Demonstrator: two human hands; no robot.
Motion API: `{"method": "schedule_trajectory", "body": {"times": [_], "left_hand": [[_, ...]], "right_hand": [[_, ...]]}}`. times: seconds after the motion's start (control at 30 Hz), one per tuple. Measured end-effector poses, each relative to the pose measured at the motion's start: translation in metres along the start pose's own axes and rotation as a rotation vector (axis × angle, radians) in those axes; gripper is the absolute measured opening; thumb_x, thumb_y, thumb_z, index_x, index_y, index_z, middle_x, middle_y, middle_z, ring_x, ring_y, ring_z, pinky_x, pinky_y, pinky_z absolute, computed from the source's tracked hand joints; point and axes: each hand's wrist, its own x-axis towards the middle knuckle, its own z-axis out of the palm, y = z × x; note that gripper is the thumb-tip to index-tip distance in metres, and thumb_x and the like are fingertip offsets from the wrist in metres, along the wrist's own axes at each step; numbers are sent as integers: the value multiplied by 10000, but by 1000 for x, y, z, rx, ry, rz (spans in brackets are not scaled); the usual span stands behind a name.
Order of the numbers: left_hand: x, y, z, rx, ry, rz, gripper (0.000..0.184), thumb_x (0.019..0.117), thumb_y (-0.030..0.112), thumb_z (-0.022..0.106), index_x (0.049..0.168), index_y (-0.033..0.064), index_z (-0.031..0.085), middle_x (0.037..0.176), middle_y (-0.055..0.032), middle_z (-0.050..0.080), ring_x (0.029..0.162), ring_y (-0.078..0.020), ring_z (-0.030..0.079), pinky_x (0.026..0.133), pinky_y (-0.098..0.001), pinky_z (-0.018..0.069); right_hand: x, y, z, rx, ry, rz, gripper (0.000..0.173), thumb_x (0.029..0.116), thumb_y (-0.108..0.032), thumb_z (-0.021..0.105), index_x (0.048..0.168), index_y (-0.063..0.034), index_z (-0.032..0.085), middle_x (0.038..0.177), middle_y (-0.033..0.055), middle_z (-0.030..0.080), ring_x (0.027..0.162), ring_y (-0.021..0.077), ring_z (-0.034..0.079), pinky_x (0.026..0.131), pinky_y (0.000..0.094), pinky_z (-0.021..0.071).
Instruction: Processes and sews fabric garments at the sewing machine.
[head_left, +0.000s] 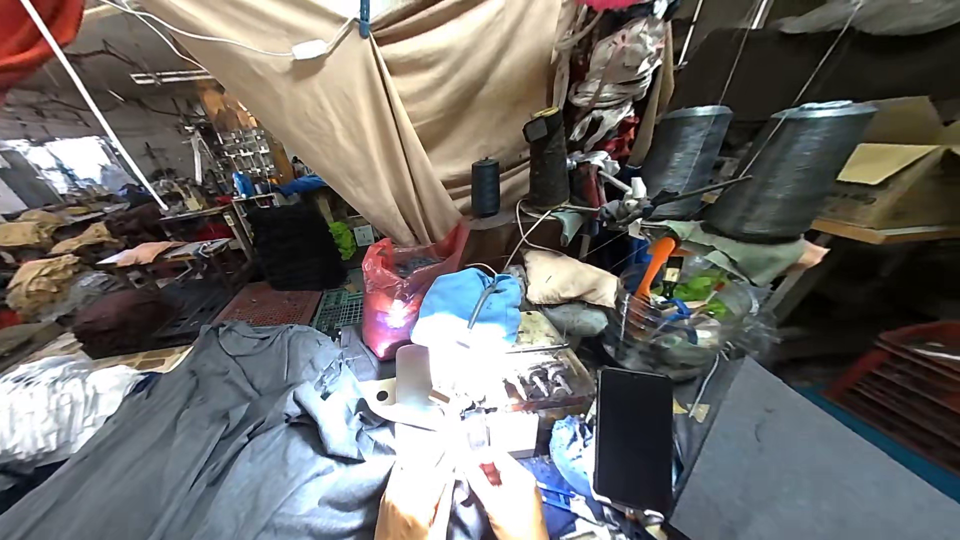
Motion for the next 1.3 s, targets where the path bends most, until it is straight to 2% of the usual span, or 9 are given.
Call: {"method": "schedule_trajectory", "body": {"times": [0.2, 0.27, 0.37, 0.47, 0.6, 0.73, 0.83, 0.97, 1.3], "left_hand": [[7, 6, -5, 249, -128, -64, 315, 999, 244, 560, 1224, 137, 753, 1288, -75, 718, 1260, -292, 641, 1104, -544, 458], [7, -2, -1, 273, -112, -54, 296, 995, 232, 564, 1154, 99, 775, 1242, -126, 732, 1222, -339, 663, 1087, -582, 468], [10, -15, 6, 223, -60, -112, 345, 999, 291, 532, 1131, 96, 784, 1216, -122, 740, 1198, -321, 678, 1056, -509, 516], [20, -28, 6, 104, -135, -177, 383, 1020, 301, 479, 1225, 133, 756, 1334, -109, 687, 1314, -304, 600, 1128, -471, 463], [38, -34, 1, 42, -246, -219, 383, 1020, 303, 483, 1240, 149, 755, 1322, -97, 693, 1308, -280, 600, 1139, -469, 446], [50, -35, -1, 33, -281, -192, 370, 1021, 312, 501, 1208, 136, 766, 1290, -106, 706, 1282, -295, 613, 1127, -486, 442], [53, -37, -1, 34, -292, -190, 383, 1019, 321, 504, 1199, 101, 760, 1295, -140, 698, 1284, -316, 612, 1127, -488, 443], [63, -43, -6, -30, -385, -238, 417, 1033, 354, 489, 1247, 90, 731, 1366, -140, 655, 1353, -289, 551, 1192, -474, 357], [75, -52, -5, -65, -488, -263, 469, 1041, 420, 475, 1322, 112, 689, 1450, -135, 589, 1424, -274, 468, 1230, -468, 288]], "right_hand": [[7, 8, 10, 221, 30, 348, 17, 884, 16, 666, 867, 16, 670, 678, 10, 596, 540, 50, 525, 525, 224, 471], [12, 7, 12, 349, -30, 472, 111, 940, -6, 619, 831, -19, 635, 650, -21, 554, 542, 40, 504, 521, 208, 448], [18, 2, 16, 399, -55, 571, 148, 963, -32, 607, 816, -29, 627, 624, -22, 556, 523, 41, 512, 506, 209, 449], [27, -1, 17, 425, -78, 580, 58, 977, -51, 612, 987, 5, 625, 676, 8, 571, 540, 59, 522, 517, 220, 464], [33, -3, 14, 388, -109, 602, 116, 1013, -68, 580, 1098, 11, 587, 669, 7, 543, 494, 49, 476, 450, 202, 413], [35, -7, 10, 348, -135, 637, 80, 1003, -74, 602, 1030, 1, 591, 617, 8, 534, 438, 50, 456, 394, 199, 382], [35, -8, 11, 349, -114, 616, 133, 1016, -54, 575, 1122, 25, 589, 680, 14, 560, 494, 44, 493, 439, 197, 419], [39, -5, 12, 265, -122, 644, 189, 1030, -61, 565, 1182, 51, 569, 719, 54, 570, 508, 81, 511, 446, 230, 433], [39, 0, 16, 257, -91, 583, 196, 1029, -93, 574, 1163, 49, 595, 766, 62, 592, 568, 95, 538, 509, 259, 469]]}}
